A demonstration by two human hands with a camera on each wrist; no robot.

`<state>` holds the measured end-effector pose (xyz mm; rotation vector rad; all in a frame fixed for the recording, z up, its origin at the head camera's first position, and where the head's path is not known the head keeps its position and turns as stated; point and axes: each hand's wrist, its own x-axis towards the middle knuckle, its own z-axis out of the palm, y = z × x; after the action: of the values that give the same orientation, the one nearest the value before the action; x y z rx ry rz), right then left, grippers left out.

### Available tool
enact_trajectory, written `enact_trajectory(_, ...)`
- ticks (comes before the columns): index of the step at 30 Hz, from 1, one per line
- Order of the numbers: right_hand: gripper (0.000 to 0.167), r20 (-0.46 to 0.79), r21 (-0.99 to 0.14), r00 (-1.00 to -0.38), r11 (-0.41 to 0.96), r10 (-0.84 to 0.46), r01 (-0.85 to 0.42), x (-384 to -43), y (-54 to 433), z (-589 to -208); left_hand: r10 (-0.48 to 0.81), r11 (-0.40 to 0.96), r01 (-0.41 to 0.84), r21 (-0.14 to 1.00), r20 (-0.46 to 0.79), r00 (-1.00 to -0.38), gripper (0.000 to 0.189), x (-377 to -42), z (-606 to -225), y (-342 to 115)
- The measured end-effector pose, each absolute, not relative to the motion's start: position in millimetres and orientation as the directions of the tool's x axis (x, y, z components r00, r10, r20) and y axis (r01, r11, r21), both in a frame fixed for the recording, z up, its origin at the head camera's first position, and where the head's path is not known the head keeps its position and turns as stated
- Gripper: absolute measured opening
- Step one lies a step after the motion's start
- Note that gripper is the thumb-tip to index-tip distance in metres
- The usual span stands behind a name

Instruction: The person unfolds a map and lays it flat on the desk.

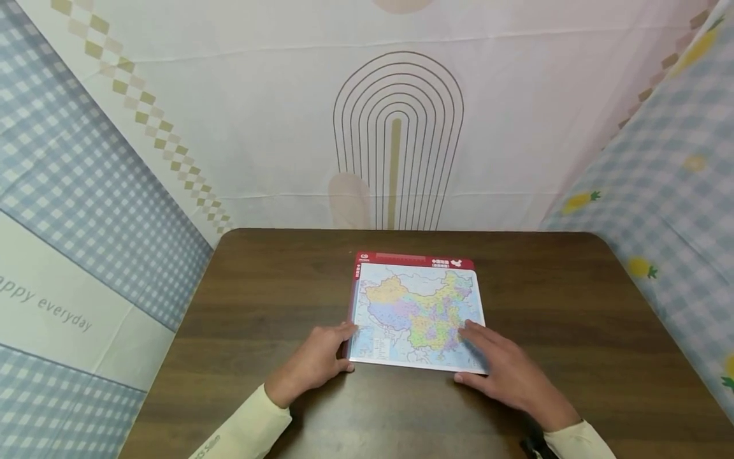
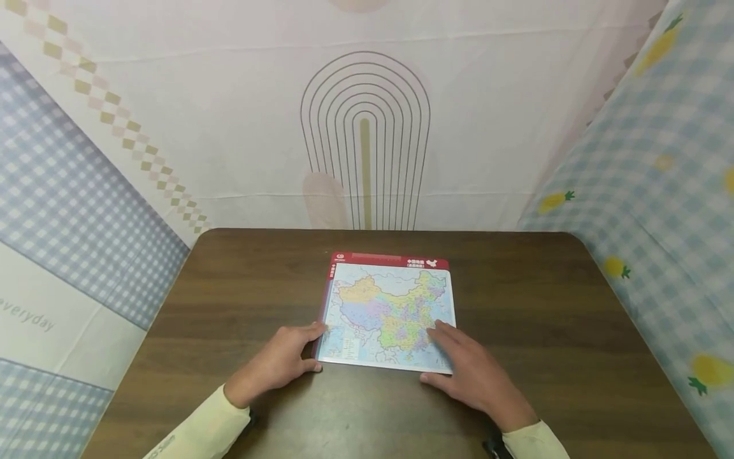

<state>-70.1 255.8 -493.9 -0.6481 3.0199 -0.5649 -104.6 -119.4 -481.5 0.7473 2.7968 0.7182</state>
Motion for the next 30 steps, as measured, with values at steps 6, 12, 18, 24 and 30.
enact_trajectory(6,0.071,0.029,-0.388,-0.923,0.847,-0.384,-0.364,-66.6,260.3,-492.6,0.543,0.742,0.499,0.447,0.035,-0.839,0.049,-102.8,-484.6,-118.1)
enact_trajectory(12,0.069,0.063,-0.405,-0.924,0.836,-0.378,-0.37,-64.9,264.5,-495.2,0.555,0.721,0.523,0.455,0.073,-0.829,0.034,-104.2,-490.2,-117.4)
enact_trajectory(18,0.067,0.094,-0.405,-0.932,0.842,-0.349,-0.356,-65.6,267.5,-497.8,0.523,0.72,0.513,0.466,0.12,-0.844,0.045,-106.5,-490.8,-118.3)
enact_trajectory(24,0.062,0.076,-0.414,-0.936,0.843,-0.344,-0.344,-65.2,267.1,-499.8,0.527,0.728,0.512,0.456,0.107,-0.843,0.045,-110.0,-491.5,-119.0)
enact_trajectory(30,0.062,0.098,-0.399,-0.931,0.843,-0.351,-0.36,-69.3,267.5,-500.1,0.533,0.725,0.514,0.459,0.099,-0.84,0.045,-111.5,-492.0,-118.8)
